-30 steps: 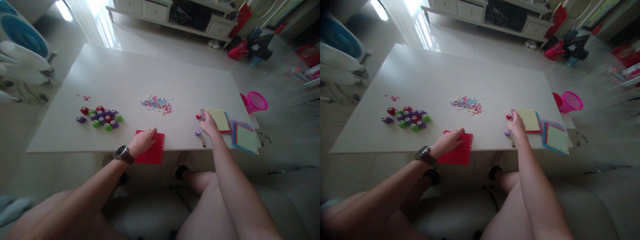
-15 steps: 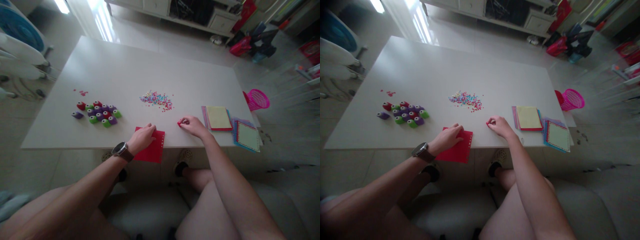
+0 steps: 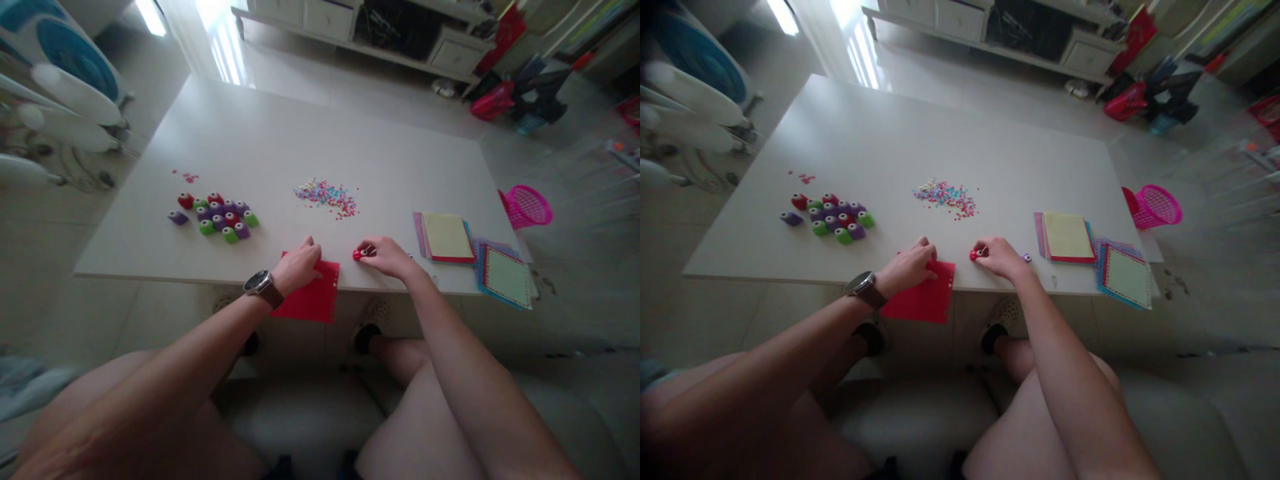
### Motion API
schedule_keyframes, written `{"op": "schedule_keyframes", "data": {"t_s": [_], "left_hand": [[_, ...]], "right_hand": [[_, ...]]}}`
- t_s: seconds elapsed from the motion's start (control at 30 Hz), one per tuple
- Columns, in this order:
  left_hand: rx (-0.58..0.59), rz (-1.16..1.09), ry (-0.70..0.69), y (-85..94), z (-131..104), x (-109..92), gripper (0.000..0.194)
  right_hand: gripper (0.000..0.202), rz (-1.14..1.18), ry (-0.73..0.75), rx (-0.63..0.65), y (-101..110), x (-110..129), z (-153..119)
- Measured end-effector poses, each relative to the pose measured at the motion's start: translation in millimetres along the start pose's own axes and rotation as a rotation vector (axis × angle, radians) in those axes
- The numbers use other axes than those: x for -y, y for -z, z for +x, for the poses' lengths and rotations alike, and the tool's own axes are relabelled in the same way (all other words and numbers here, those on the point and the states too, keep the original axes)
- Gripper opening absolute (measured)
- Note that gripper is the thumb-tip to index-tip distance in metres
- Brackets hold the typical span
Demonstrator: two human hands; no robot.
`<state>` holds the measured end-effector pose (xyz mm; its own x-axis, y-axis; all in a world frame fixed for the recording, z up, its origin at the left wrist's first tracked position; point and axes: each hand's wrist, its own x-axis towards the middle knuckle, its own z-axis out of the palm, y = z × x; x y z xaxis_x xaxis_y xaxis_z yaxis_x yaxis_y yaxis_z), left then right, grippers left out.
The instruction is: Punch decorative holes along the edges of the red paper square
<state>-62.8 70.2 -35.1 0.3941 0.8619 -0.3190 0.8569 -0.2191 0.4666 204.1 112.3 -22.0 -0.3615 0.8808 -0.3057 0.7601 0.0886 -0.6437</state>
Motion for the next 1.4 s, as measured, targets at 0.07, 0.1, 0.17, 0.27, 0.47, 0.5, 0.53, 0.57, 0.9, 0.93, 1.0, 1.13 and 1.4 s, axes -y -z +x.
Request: {"op": "schedule_keyframes", "data": {"t_s": [0.07, 0.1, 0.17, 0.27, 0.47, 0.5, 0.53, 0.57, 0.9, 0.93, 1.0, 1.13, 1.4], "left_hand": [[-0.009, 0.002, -0.01, 1.5, 1.0, -0.3, 0.03], [-0.015, -0.001, -0.018, 2.2, 1.5, -0.2, 0.031], [-0.02, -0.016, -0.028, 3.2, 2.1, 0.7, 0.032], [-0.019, -0.049, -0.027, 3.7, 1.9, 2.5, 0.035], [-0.033, -0.057, -0.04, 6.2, 0.7, -1.5, 0.025], [-0.034, -0.057, -0.034, 6.8, 0.9, -3.1, 0.021], [-0.036, -0.057, -0.031, 7.3, 1.3, -4.6, 0.02], [-0.037, -0.055, -0.031, 7.7, 1.7, -6.0, 0.02], [-0.041, -0.056, -0.026, 11.9, 3.8, -8.5, 0.027], [-0.043, -0.058, -0.027, 12.7, 3.9, -8.7, 0.027], [-0.049, -0.061, -0.025, 14.1, 4.0, -9.5, 0.027], [-0.065, -0.058, -0.013, 16.4, 3.3, -11.3, 0.026], [-0.081, -0.07, -0.003, 15.9, 2.8, -12.4, 0.025]], "right_hand": [[0.009, 0.059, -0.007, 0.007, -1.7, 2.6, 1.8], [0.011, 0.098, -0.011, 0.018, -2.5, 3.4, 2.8], [0.013, 0.175, -0.016, 0.034, -4.2, 4.0, 4.7], [0.017, 0.237, -0.015, 0.025, -6.4, 3.9, 6.5], [0.037, 0.275, 0.008, -0.022, -9.8, 6.9, 6.4], [0.037, 0.277, 0.004, -0.019, -10.5, 7.6, 6.1], [0.032, 0.288, -0.007, -0.007, -11.2, 8.3, 5.8], [0.026, 0.311, -0.025, 0.005, -12.0, 9.0, 5.3], [0.032, 0.57, -0.064, 0.039, -13.7, 16.8, 1.6], [0.034, 0.57, -0.068, 0.043, -12.8, 17.4, 1.4], [0.042, 0.568, -0.085, 0.044, -11.7, 17.7, 1.4], [0.044, 0.561, -0.107, 0.047, -12.4, 17.1, 2.5], [0.037, 0.588, -0.111, 0.1, -16.6, 18.6, 2.6]]}}
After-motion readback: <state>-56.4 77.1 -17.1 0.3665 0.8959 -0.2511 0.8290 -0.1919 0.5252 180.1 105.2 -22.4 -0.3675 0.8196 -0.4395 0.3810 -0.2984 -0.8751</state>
